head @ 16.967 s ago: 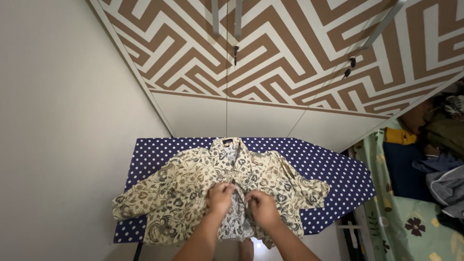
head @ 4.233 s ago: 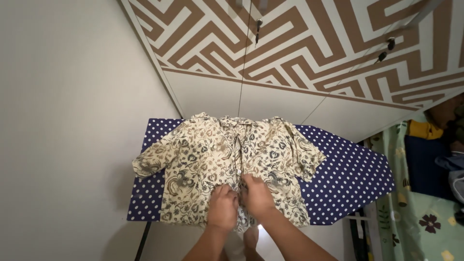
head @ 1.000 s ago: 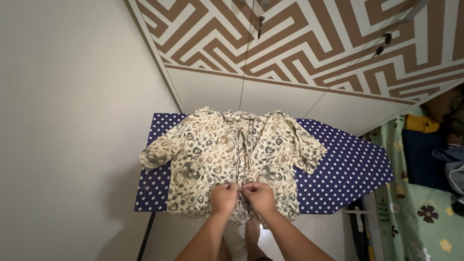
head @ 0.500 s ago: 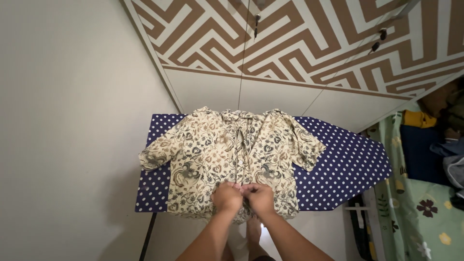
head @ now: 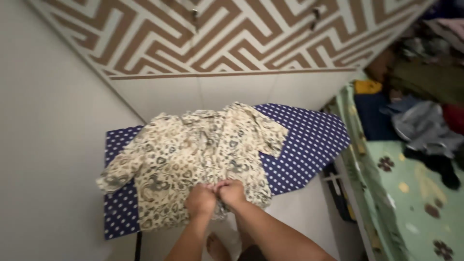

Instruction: Folding various items of clothing including pants, a t-shirt, and a button-down shirt using an ironing board as a surface.

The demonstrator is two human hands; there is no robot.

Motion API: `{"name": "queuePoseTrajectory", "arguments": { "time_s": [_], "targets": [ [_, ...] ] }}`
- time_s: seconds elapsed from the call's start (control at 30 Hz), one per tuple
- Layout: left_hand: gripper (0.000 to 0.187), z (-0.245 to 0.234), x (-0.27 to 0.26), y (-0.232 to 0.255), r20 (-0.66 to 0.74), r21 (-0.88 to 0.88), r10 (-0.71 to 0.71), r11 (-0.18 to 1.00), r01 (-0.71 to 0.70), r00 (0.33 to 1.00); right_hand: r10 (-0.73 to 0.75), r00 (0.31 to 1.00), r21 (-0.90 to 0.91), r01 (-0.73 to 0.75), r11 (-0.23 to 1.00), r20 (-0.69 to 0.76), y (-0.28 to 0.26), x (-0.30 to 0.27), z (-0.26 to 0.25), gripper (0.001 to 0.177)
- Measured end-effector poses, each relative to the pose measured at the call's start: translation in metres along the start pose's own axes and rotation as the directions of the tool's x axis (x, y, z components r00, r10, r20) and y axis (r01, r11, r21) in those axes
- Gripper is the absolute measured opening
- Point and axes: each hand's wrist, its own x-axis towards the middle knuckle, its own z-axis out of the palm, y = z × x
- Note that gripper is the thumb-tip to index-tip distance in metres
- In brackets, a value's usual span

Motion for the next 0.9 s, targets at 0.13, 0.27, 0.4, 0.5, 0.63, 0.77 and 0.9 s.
{"name": "queuePoseTrajectory", "arguments": {
  "time_s": [0.13,0.27,0.4,0.5,0.63,0.77,0.9],
  "targets": [
    [0.028,-0.034,-0.024,0.031,-0.09,0.012,0.058,0.998,-0.057,0.994,0.067,0.997,0.063,-0.07,0.996,0.041,0.011,0.013,-0.001,0.013],
    [0.025,-0.044,-0.032,0.033,-0.225,-0.044,0.097,0.993,-0.11,0.969,0.143,0.974,0.168,-0.172,0.971,0.173,0.016,0.034,-0.006,0.009],
    [0.026,-0.073,-0.043,0.038,-0.275,-0.102,0.201,0.966,-0.237,0.94,0.289,0.895,0.018,-0.314,0.949,0.339,-0.002,0.042,-0.023,0.006],
    [0.038,-0.112,-0.036,0.018,-0.473,0.008,0.158,0.985,-0.175,0.867,-0.256,0.954,-0.22,0.286,0.933,0.157,-0.017,0.048,-0.052,0.01],
    [0.055,-0.144,-0.003,-0.048,-0.73,0.146,-0.011,0.974,0.172,0.683,-0.67,0.682,-0.808,0.198,0.554,-0.292,-0.089,0.029,-0.099,0.067],
    [0.078,-0.138,0.056,-0.099,-0.409,-0.329,-0.375,0.911,0.248,0.832,-0.055,0.986,-0.614,-0.056,0.787,-0.16,-0.094,0.074,-0.115,0.069],
    [0.059,-0.192,0.079,-0.081,0.239,-0.611,-0.303,0.691,0.386,0.922,0.184,0.983,-0.355,-0.171,0.919,0.003,-0.144,0.093,-0.124,0.065]
  ]
}}
